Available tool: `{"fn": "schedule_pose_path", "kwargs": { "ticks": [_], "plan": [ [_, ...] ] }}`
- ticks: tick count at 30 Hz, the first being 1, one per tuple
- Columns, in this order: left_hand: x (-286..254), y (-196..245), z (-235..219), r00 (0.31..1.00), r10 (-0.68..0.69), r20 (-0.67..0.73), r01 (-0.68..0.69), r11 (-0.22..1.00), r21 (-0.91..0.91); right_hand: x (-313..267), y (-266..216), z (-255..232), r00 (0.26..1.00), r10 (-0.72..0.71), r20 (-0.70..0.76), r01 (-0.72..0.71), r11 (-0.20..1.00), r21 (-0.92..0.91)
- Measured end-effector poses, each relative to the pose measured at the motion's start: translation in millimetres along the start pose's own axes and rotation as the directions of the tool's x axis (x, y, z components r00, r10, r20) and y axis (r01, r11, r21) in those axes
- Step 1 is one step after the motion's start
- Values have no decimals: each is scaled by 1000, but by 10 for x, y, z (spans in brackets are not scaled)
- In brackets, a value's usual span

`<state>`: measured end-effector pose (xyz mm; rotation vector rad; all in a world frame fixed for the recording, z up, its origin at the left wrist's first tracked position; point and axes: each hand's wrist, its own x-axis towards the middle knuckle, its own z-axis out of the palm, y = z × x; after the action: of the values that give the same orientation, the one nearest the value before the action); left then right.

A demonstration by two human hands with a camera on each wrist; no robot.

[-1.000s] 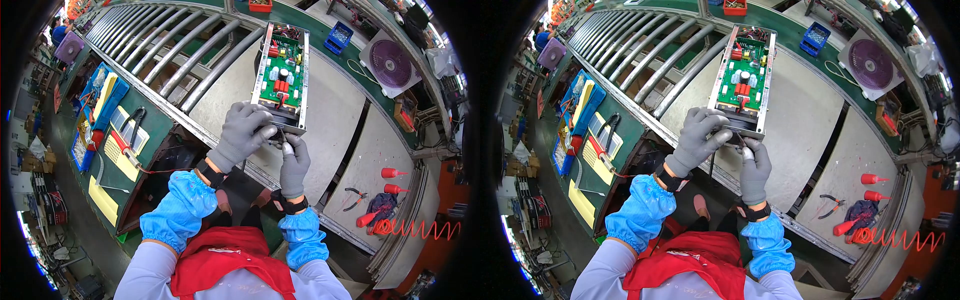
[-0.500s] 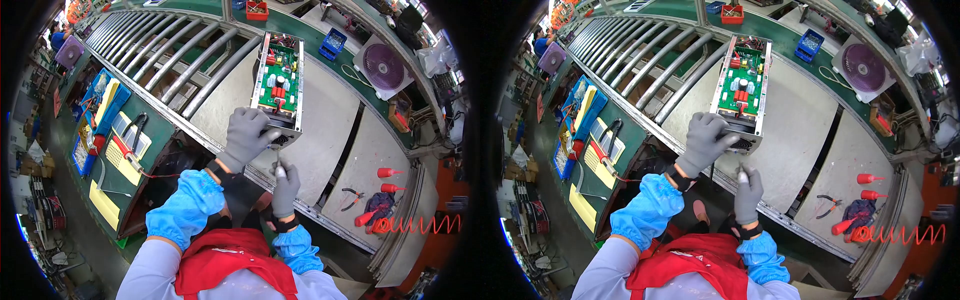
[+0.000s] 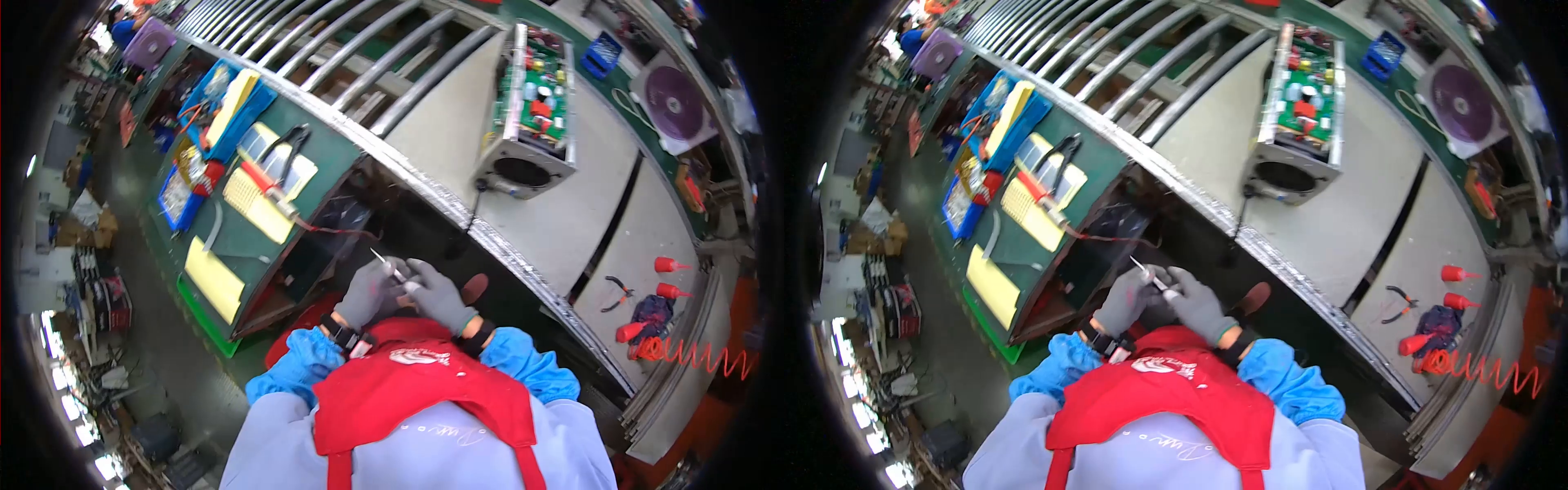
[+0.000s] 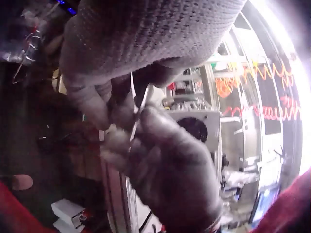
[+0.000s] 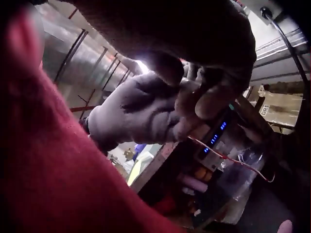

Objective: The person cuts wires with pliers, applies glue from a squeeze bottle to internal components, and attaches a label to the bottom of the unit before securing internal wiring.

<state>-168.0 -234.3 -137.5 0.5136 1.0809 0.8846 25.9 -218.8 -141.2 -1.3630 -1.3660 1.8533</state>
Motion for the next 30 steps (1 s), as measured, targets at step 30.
{"fn": "schedule_pose_path", "kwargs": {
  "ticks": [30],
  "plan": [
    [336, 1767, 406, 984, 143, -104, -67, 847, 528, 511, 1200, -1003, 942, 191, -276, -333, 629, -702]
  ]
}}
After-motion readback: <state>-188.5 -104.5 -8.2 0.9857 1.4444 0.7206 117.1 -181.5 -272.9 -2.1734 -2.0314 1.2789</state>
